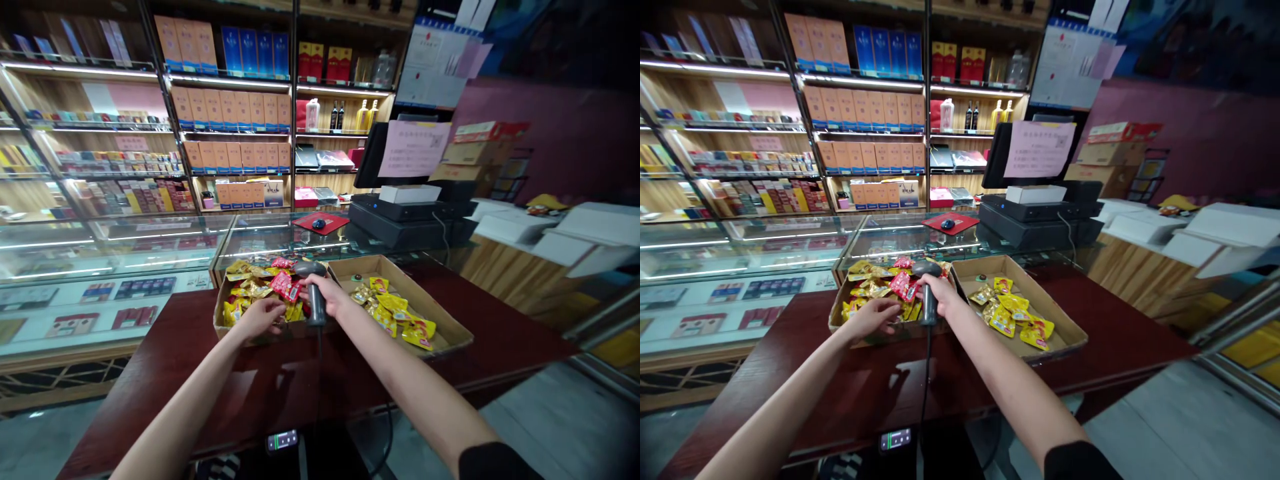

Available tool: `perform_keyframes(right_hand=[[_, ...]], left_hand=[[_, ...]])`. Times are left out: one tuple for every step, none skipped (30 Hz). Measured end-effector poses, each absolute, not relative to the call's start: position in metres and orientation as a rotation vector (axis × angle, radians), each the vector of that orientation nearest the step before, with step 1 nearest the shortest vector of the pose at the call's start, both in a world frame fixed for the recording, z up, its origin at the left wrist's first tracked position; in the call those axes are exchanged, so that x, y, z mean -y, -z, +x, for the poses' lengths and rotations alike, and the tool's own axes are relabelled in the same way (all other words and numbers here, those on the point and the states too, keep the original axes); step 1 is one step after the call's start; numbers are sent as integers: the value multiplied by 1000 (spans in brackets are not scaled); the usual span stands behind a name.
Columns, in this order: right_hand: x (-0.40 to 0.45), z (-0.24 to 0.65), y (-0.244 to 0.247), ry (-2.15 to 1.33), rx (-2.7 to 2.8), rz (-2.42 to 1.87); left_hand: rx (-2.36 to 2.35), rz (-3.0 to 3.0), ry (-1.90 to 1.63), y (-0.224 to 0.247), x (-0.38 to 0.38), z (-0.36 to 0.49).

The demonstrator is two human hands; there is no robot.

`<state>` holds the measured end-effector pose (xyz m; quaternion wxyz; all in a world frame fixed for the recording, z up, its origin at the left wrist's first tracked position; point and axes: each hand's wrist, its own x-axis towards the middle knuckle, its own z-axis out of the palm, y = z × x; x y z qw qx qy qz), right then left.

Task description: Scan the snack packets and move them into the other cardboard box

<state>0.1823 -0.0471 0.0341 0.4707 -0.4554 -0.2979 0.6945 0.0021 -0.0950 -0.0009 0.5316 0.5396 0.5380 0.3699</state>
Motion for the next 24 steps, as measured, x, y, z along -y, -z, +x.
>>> perform_keyframes(right_hand=[[50,188,-37,-1683,699,-1084],[55,192,-40,-1664,671,-1058],[59,195,-41,-1646,644,-1034],[64,196,-40,-1626,622,-1008],[69,195,-39,-1609,607,-988],[74,194,-36,-1593,600,-978],[77,193,-33,-1574,601,-978],[80,192,-29,-1551,609,-984],[81,191,-25,-1529,625,-996],[82,191,-21,-1510,649,-1012],[81,191,-17,-1493,679,-1029],[81,192,-14,-1480,713,-1048],[81,194,-12,-1471,748,-1070],[81,195,-10,-1457,783,-1092],[82,196,-9,-1430,815,-1114],[85,197,-9,-1391,846,-1132],[89,197,-9,-1346,874,-1143],[95,197,-10,-1305,896,-1142],[102,196,-12,-1285,913,-1128],[111,195,-13,-1293,927,-1106],[120,194,-14,-1328,940,-1081],[129,192,-15,-1380,960,-1064],[137,190,-15,-1423,992,-1065],[145,188,-14,-1446,1036,-1081]], left_hand=[[-1261,1232,-890,0,90,7],[-1234,1170,-909,-1,83,13],[-1202,1106,-938,-3,75,17],[-1161,1041,-970,-5,67,21],[-1112,982,-1008,-7,59,25],[-1066,935,-1043,-9,51,28],[-1029,899,-1064,-11,44,30],[-1002,868,-1075,-13,39,32],[-988,837,-1071,-15,34,33],[-982,807,-1053,-17,31,33],[-979,781,-1032,-18,29,33],[-976,763,-1015,-19,27,33],[-974,756,-1003,-19,26,34],[-972,759,-995,-18,25,34],[-973,771,-993,-17,24,34],[-981,787,-999,-16,23,35],[-1002,801,-1011,-14,22,35],[-1030,813,-1024,-11,21,35],[-1059,820,-1038,-9,19,36],[-1085,821,-1050,-6,18,35],[-1102,815,-1059,-4,16,35],[-1109,804,-1062,-3,15,34],[-1114,791,-1060,-1,13,33],[-1120,780,-1058,-1,11,32]])
